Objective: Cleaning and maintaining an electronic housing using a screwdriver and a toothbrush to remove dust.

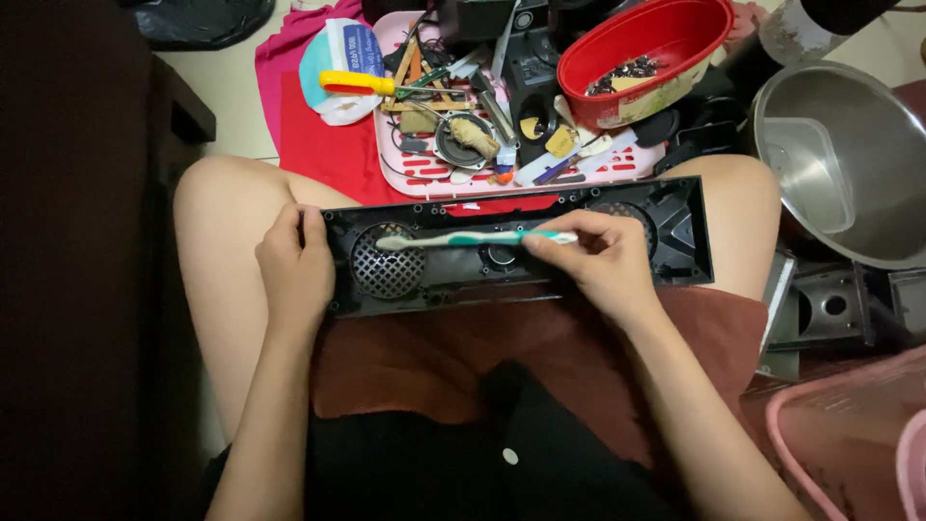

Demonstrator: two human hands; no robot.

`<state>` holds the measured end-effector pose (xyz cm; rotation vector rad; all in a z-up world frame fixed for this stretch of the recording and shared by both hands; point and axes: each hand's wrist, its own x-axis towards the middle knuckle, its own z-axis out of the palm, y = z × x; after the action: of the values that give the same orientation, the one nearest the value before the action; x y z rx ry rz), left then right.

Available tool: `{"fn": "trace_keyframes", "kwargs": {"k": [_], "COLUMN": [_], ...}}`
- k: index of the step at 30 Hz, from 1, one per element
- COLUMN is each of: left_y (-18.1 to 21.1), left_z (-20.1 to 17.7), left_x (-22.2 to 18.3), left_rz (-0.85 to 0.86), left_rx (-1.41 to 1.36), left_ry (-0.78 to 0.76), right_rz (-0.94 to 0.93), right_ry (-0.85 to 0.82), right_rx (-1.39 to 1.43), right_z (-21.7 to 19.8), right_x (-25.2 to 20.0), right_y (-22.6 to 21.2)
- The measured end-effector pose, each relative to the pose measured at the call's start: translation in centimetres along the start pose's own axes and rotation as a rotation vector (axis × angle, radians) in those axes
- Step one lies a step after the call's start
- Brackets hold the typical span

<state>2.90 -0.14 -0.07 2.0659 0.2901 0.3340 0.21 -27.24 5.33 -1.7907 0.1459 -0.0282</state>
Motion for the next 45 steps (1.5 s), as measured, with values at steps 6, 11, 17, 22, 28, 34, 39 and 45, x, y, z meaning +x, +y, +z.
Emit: {"fn": "trace_keyframes", "kwargs": {"k": [6, 11, 17, 22, 28, 34, 39, 45], "left_y": [-0.4, -0.8, -1.7, -2.1, -0.3, 2.2, 3.1, 5.0], "left_z": [0.1, 0.1, 0.0, -0.9, -2.3, -2.8, -1.6, -2.5], "left_x": [-0.1, -0.3, -0.6, -1.5, -2.5, -3.3, -3.3, -5.3], "left_rz": [0.006, 0.033, 0.085, 0.117, 0.054, -0.280, -0.381, -0.277], "left_rx": [-0.011, -0.030, -0.031, -0.043, -0.108, -0.113, 0.028, 0.012], "left_ry": [0.018, 0.030, 0.060, 0.064, 0.027, -0.036, -0.121, -0.116], "right_rz": [-0.046, -0.030, -0.157, -0.232, -0.262, -0.156, -0.148, -0.204], "right_ry": [0.006, -0.011, 0.014, 0.071, 0.065, -0.085, 0.019, -0.090], "right_rx": [-0.007, 0.020, -0.024, 0.009, -0.025, 0.037, 0.141, 0.114], "right_z": [0.2, -0.2, 0.1, 0.2, 0.2, -0.2, -0.6, -0.7], "right_x": [-0.1, -0.7, -1.7, -2.5, -1.2, -0.1, -0.5, -0.2], "right_y": [0.3, 0.9, 0.8, 1.3, 2.5, 2.3, 2.7, 3.4]}}
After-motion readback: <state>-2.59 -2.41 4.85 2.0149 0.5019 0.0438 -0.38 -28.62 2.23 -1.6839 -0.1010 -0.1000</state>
